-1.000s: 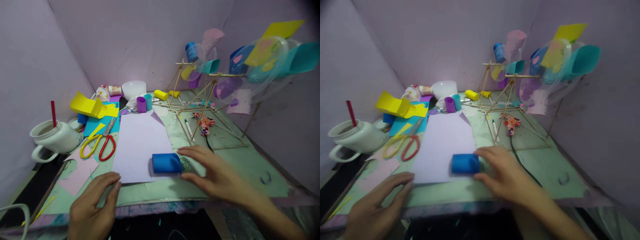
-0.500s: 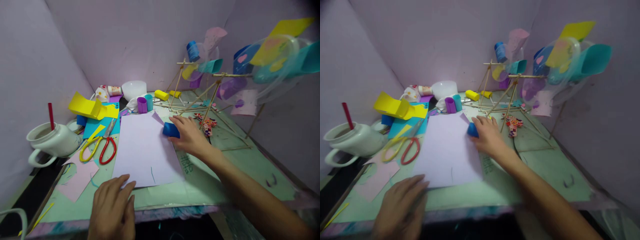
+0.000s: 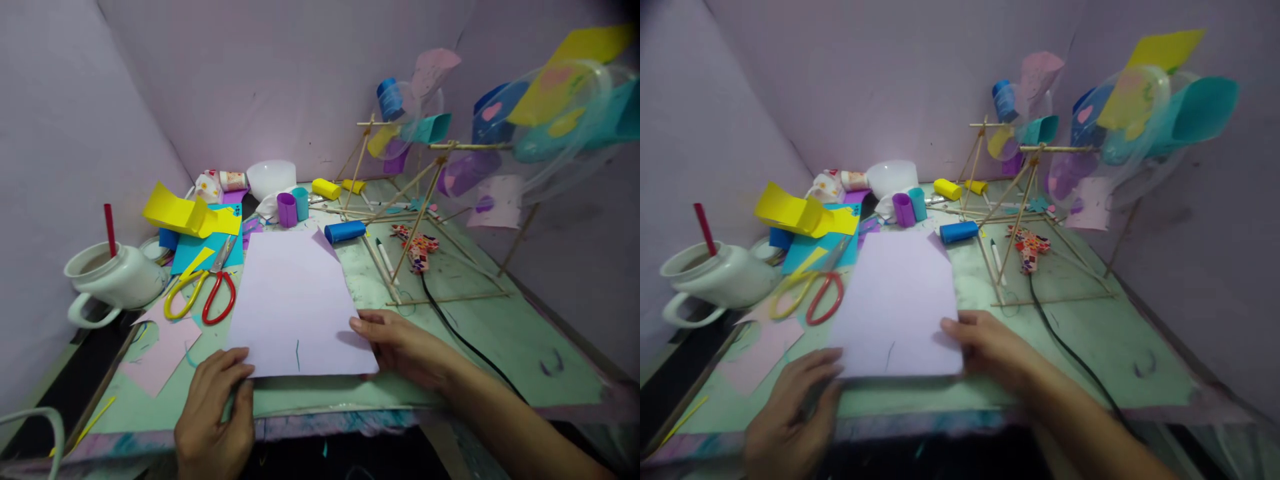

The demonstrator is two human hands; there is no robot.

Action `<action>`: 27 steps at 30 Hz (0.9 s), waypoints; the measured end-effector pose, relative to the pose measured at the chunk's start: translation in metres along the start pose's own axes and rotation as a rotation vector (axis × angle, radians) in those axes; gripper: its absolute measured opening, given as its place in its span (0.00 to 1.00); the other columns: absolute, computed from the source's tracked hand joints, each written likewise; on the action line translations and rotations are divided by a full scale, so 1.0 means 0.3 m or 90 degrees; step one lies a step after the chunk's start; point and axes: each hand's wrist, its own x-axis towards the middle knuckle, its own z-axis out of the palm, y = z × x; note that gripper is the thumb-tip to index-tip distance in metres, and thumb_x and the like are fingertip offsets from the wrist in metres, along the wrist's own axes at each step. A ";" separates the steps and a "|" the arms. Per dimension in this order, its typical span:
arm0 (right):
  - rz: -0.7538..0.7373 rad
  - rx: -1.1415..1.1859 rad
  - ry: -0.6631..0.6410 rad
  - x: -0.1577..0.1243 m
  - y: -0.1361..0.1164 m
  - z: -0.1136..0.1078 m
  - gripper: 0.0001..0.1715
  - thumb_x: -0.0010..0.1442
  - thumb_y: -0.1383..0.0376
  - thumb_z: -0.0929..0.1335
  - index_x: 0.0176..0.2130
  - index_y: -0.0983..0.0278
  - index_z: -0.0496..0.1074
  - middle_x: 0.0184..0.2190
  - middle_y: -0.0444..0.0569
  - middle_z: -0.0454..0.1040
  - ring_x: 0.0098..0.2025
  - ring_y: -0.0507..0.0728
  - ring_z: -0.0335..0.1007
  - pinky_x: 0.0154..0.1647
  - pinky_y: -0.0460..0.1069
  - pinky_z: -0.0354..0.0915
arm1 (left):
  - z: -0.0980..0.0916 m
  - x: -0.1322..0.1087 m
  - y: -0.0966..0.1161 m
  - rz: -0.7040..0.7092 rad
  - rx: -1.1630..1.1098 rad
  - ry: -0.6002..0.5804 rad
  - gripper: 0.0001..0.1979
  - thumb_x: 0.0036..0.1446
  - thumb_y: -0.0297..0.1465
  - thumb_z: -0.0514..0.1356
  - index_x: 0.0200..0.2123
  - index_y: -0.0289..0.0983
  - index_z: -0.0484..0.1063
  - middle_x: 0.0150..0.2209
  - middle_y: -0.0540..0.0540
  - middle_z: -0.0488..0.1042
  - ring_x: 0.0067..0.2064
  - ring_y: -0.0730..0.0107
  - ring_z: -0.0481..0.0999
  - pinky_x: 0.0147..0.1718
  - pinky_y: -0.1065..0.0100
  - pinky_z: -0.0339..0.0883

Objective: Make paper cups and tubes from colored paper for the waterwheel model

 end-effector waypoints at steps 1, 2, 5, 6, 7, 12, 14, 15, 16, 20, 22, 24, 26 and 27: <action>0.025 0.025 -0.031 0.016 0.003 0.012 0.18 0.50 0.62 0.70 0.39 0.71 0.71 0.31 0.54 0.76 0.29 0.54 0.72 0.31 0.49 0.68 | -0.006 -0.007 -0.002 0.013 -0.011 -0.003 0.11 0.49 0.17 0.57 0.34 0.36 0.68 0.39 0.43 0.72 0.43 0.65 0.71 0.46 0.61 0.63; 0.034 0.039 -0.039 0.034 0.006 0.023 0.15 0.50 0.64 0.70 0.37 0.72 0.72 0.28 0.53 0.76 0.27 0.54 0.72 0.31 0.49 0.68 | -0.016 -0.011 -0.006 0.023 -0.019 -0.010 0.12 0.49 0.17 0.56 0.35 0.37 0.68 0.40 0.43 0.72 0.44 0.64 0.70 0.48 0.59 0.62; 0.012 0.036 0.018 0.083 0.007 0.052 0.07 0.47 0.71 0.68 0.31 0.71 0.72 0.22 0.50 0.76 0.24 0.53 0.71 0.28 0.47 0.66 | -0.065 0.020 -0.039 0.016 -0.004 -0.072 0.13 0.52 0.19 0.53 0.38 0.38 0.69 0.43 0.44 0.72 0.46 0.64 0.70 0.48 0.61 0.63; 0.004 0.028 0.040 0.093 0.006 0.058 0.06 0.46 0.73 0.68 0.30 0.71 0.72 0.20 0.50 0.76 0.23 0.53 0.71 0.26 0.47 0.65 | -0.083 0.050 -0.056 0.003 0.019 -0.092 0.12 0.53 0.21 0.52 0.39 0.39 0.69 0.43 0.44 0.72 0.46 0.65 0.71 0.45 0.64 0.65; -0.002 0.022 0.055 0.097 0.007 0.063 0.05 0.46 0.73 0.67 0.29 0.71 0.72 0.19 0.49 0.75 0.22 0.53 0.70 0.24 0.46 0.64 | -0.097 0.088 -0.075 -0.023 0.064 -0.085 0.11 0.54 0.23 0.51 0.39 0.39 0.69 0.43 0.44 0.72 0.45 0.64 0.72 0.44 0.65 0.66; -0.025 -0.009 0.058 0.043 0.055 0.046 0.07 0.44 0.67 0.69 0.27 0.69 0.70 0.16 0.45 0.71 0.19 0.53 0.68 0.21 0.46 0.61 | -0.074 0.303 -0.198 -0.177 0.392 -0.276 0.13 0.53 0.29 0.48 0.37 0.32 0.69 0.36 0.37 0.75 0.41 0.52 0.73 0.39 0.56 0.66; -0.044 -0.018 0.070 0.013 0.089 0.022 0.12 0.44 0.63 0.71 0.29 0.68 0.70 0.17 0.44 0.71 0.20 0.54 0.69 0.21 0.47 0.61 | -0.037 0.349 -0.243 -0.206 0.472 -0.375 0.14 0.52 0.29 0.48 0.39 0.31 0.69 0.36 0.35 0.74 0.40 0.51 0.74 0.37 0.57 0.65; -0.055 -0.021 0.082 0.002 0.102 0.010 0.14 0.44 0.61 0.71 0.30 0.68 0.70 0.18 0.44 0.72 0.21 0.54 0.69 0.21 0.47 0.61 | -0.021 0.360 -0.261 -0.214 0.489 -0.399 0.14 0.52 0.28 0.48 0.39 0.31 0.69 0.35 0.34 0.74 0.39 0.50 0.74 0.36 0.57 0.65; -0.067 -0.023 0.095 -0.003 0.111 0.000 0.16 0.45 0.59 0.71 0.31 0.68 0.70 0.18 0.44 0.72 0.21 0.55 0.69 0.22 0.47 0.61 | -0.007 0.367 -0.275 -0.218 0.495 -0.410 0.14 0.51 0.27 0.48 0.38 0.30 0.69 0.35 0.33 0.74 0.38 0.49 0.74 0.34 0.57 0.65; -0.099 0.015 0.104 0.013 0.107 -0.010 0.17 0.45 0.59 0.72 0.33 0.68 0.71 0.20 0.45 0.73 0.22 0.53 0.69 0.24 0.47 0.62 | 0.003 0.370 -0.298 -0.221 0.469 -0.414 0.14 0.51 0.29 0.48 0.38 0.31 0.69 0.33 0.34 0.74 0.34 0.49 0.74 0.30 0.57 0.66; -0.092 0.034 0.085 0.028 0.095 -0.004 0.16 0.45 0.61 0.71 0.34 0.69 0.71 0.20 0.45 0.74 0.22 0.52 0.68 0.24 0.46 0.62 | -0.012 0.364 -0.296 -0.187 0.417 -0.390 0.16 0.51 0.31 0.49 0.41 0.32 0.67 0.36 0.35 0.74 0.38 0.49 0.73 0.34 0.54 0.66; -0.076 0.028 0.062 0.035 0.088 -0.001 0.15 0.46 0.63 0.71 0.34 0.69 0.72 0.20 0.45 0.74 0.21 0.51 0.68 0.22 0.45 0.61 | -0.032 0.349 -0.289 -0.098 0.311 -0.352 0.18 0.51 0.29 0.50 0.46 0.33 0.65 0.42 0.36 0.72 0.44 0.50 0.71 0.42 0.54 0.65; -0.046 0.001 0.025 0.033 0.084 -0.007 0.14 0.46 0.63 0.71 0.34 0.70 0.72 0.20 0.45 0.74 0.21 0.51 0.69 0.22 0.45 0.61 | -0.051 0.324 -0.276 0.009 0.190 -0.300 0.21 0.51 0.26 0.50 0.50 0.37 0.62 0.48 0.39 0.70 0.50 0.55 0.68 0.48 0.55 0.63; -0.024 -0.016 0.002 0.029 0.081 -0.013 0.14 0.46 0.62 0.71 0.33 0.70 0.72 0.20 0.46 0.74 0.21 0.52 0.69 0.21 0.44 0.62 | -0.059 0.311 -0.268 0.055 0.141 -0.276 0.23 0.51 0.24 0.50 0.51 0.38 0.60 0.50 0.41 0.69 0.52 0.57 0.67 0.50 0.56 0.62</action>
